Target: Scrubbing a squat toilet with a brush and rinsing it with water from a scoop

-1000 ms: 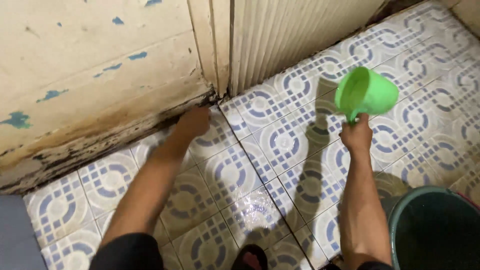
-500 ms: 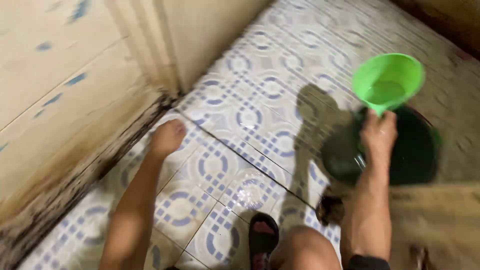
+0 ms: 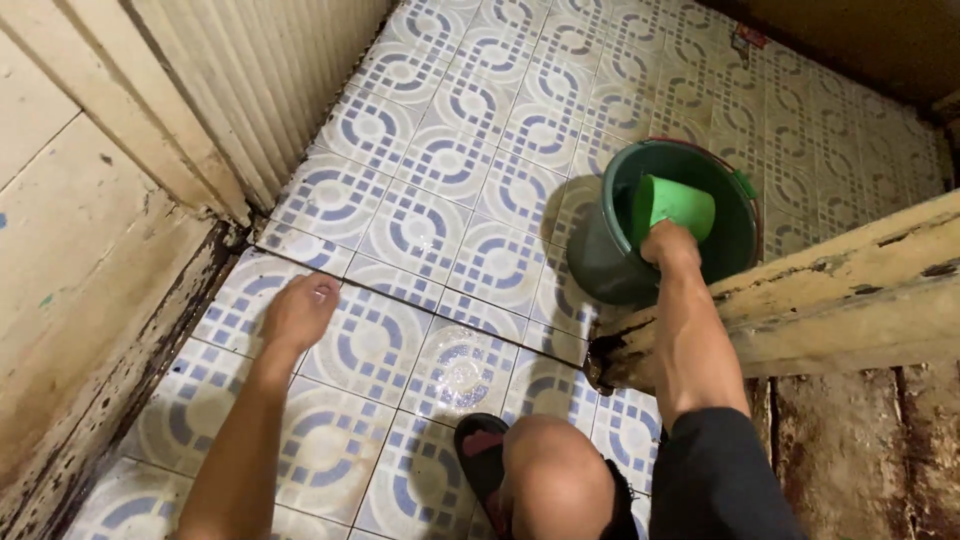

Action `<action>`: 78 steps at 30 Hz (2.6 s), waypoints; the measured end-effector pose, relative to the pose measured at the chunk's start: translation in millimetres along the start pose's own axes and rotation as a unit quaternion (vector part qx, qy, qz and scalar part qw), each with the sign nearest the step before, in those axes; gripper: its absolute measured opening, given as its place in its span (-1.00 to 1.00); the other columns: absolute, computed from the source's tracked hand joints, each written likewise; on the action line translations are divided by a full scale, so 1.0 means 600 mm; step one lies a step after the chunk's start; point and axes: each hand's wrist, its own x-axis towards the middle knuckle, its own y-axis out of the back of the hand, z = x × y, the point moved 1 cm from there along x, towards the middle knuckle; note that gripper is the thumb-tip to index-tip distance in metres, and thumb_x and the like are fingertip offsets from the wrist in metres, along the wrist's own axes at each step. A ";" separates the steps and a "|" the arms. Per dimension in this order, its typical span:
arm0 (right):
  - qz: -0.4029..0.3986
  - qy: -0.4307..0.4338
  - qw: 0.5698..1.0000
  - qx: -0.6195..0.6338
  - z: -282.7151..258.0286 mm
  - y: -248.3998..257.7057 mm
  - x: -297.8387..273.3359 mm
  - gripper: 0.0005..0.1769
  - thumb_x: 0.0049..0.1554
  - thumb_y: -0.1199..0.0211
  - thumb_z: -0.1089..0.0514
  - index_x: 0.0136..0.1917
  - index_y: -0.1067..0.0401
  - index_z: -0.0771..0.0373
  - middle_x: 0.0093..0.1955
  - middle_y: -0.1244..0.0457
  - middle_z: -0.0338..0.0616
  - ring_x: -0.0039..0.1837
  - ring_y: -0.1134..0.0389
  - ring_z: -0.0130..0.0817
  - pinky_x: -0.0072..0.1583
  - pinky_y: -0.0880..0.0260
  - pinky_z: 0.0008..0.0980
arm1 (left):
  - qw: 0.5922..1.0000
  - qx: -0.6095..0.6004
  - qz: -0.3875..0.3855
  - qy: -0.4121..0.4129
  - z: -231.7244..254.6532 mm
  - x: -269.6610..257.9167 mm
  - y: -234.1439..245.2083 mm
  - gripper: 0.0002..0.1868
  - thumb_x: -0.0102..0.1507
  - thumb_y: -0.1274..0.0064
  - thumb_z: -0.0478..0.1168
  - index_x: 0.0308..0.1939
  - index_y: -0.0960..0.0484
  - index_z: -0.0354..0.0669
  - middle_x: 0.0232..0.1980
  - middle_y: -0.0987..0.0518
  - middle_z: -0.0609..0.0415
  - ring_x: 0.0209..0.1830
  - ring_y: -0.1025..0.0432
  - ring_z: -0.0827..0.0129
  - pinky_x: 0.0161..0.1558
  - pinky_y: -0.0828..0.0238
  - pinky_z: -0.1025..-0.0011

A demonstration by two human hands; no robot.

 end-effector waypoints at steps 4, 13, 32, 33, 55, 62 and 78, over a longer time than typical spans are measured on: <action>-0.034 0.009 0.999 -0.041 -0.021 0.016 -0.046 -0.42 0.12 -0.12 0.14 0.35 -0.44 0.45 0.37 -0.30 0.33 0.44 -0.28 0.21 0.32 -0.34 0.28 | 0.996 -0.040 -0.021 -0.073 0.073 0.005 -0.044 -0.74 0.32 -0.02 -0.08 0.02 -0.71 0.06 0.08 -0.65 0.00 0.25 -0.51 0.04 0.26 -0.43 0.05; -0.064 0.135 0.987 -0.057 0.043 -0.121 0.168 -0.44 0.03 -0.05 0.08 0.20 -0.55 0.40 0.28 -0.38 0.12 0.40 -0.35 -0.04 0.37 -0.40 -0.10 | 0.966 0.006 -0.096 -0.239 0.411 0.098 -0.178 -0.73 0.34 -0.01 -0.01 0.07 -0.65 0.12 0.08 -0.58 0.01 0.23 -0.49 0.06 0.24 -0.45 0.08; 0.097 0.091 0.800 0.585 0.072 -0.039 0.084 -0.66 0.30 -0.16 0.03 0.01 -0.43 0.41 -0.28 -0.28 -0.08 -0.30 -0.33 -0.47 -0.26 -0.42 -0.48 | 0.961 -0.101 -0.024 -0.258 0.513 0.101 -0.163 -0.61 0.32 -0.05 -0.03 0.20 -0.57 0.02 0.15 -0.55 -0.09 0.25 -0.48 -0.07 0.28 -0.42 0.01; 0.122 0.116 0.805 0.570 0.079 -0.022 0.082 -0.64 0.33 -0.20 0.01 0.06 -0.43 0.42 -0.24 -0.29 0.00 -0.28 -0.36 -0.38 -0.23 -0.44 -0.36 | 0.959 -0.101 -0.017 -0.264 0.501 0.114 -0.159 -0.62 0.31 -0.06 -0.02 0.19 -0.58 0.03 0.17 -0.55 -0.06 0.27 -0.47 -0.05 0.30 -0.41 0.02; -0.225 0.376 0.827 0.353 -0.415 -0.245 -0.134 -0.81 0.32 -0.19 0.09 0.03 -0.37 0.26 -0.34 -0.17 -0.29 -0.41 -0.18 -0.57 -0.40 -0.19 -0.57 | 0.970 -0.060 0.174 0.157 -0.393 -0.236 0.086 -0.65 0.36 0.12 -0.28 0.18 -0.66 -0.13 0.15 -0.63 -0.19 0.23 -0.48 -0.14 0.21 -0.46 0.02; -0.246 0.465 0.820 0.226 -0.488 -0.239 -0.276 -0.68 0.32 -0.15 0.14 0.10 -0.39 0.52 -0.35 -0.18 -0.11 -0.40 -0.19 -0.42 -0.35 -0.20 -0.41 | 0.958 -0.094 0.172 0.210 -0.402 -0.320 0.059 -0.66 0.36 0.08 -0.24 0.18 -0.65 -0.12 0.20 -0.59 -0.23 0.26 -0.46 -0.17 0.20 -0.46 -0.06; -0.298 0.508 0.800 0.114 -0.547 -0.245 -0.390 -0.51 0.28 -0.16 0.11 0.27 -0.34 0.62 -0.25 -0.24 0.00 -0.32 -0.26 -0.33 -0.22 -0.28 -0.35 | 0.940 -0.104 0.083 0.314 -0.421 -0.362 -0.029 -0.56 0.36 0.17 -0.14 0.31 -0.57 0.04 0.29 -0.55 -0.13 0.29 -0.47 -0.04 0.21 -0.47 -0.07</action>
